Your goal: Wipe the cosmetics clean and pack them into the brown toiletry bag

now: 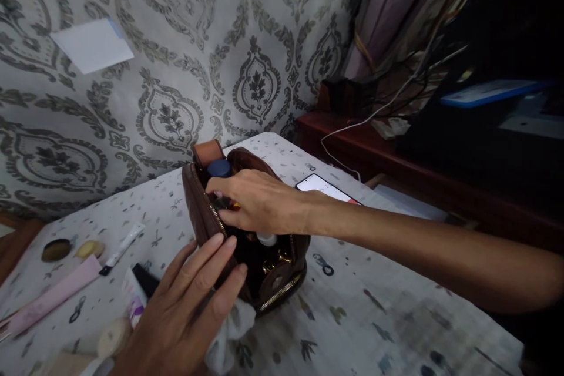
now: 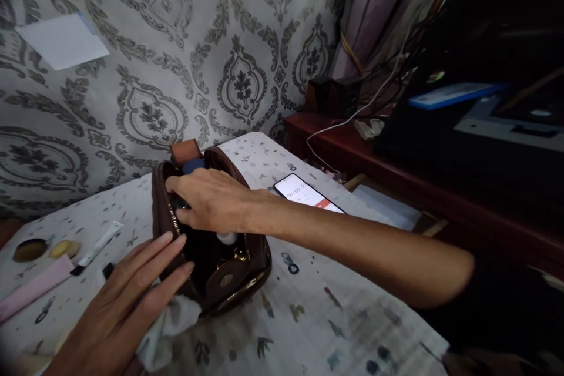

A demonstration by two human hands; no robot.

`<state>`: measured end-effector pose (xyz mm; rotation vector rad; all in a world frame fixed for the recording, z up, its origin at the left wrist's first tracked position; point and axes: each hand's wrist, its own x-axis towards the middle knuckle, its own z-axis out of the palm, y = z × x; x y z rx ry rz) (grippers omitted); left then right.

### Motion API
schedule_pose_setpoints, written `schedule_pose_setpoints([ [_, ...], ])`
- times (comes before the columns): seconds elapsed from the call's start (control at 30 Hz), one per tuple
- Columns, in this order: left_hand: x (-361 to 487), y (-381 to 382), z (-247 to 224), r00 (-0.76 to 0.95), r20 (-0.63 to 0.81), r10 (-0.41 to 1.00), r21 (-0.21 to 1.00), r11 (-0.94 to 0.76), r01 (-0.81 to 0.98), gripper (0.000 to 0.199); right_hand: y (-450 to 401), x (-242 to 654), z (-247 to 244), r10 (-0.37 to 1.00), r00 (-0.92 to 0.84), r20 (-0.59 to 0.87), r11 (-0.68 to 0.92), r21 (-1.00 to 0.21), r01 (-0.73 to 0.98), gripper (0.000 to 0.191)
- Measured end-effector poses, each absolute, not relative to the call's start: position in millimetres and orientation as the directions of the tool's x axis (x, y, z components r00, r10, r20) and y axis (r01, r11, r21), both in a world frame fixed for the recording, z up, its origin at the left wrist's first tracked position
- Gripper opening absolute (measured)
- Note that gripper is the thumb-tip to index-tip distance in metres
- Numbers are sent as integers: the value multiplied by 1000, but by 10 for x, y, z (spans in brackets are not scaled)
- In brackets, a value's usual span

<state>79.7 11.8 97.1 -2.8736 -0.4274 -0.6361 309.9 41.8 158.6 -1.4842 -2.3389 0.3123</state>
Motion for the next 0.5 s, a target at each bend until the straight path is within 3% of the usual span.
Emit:
schedule_pose_setpoints([
  [0.13, 799, 119, 990, 873, 436, 218, -146, -940, 307, 48, 412, 3106, 1623, 898, -421, 124, 438, -320, 840, 13],
  [0.3, 785, 118, 998, 889, 412, 202, -198, -932, 304, 50, 408, 3123, 1611, 901, -424, 94, 432, -310, 847, 21],
  [0.5, 790, 90, 1024, 885, 416, 210, -199, -928, 314, 58, 414, 3137, 1571, 894, -426, 142, 448, -319, 835, 17],
])
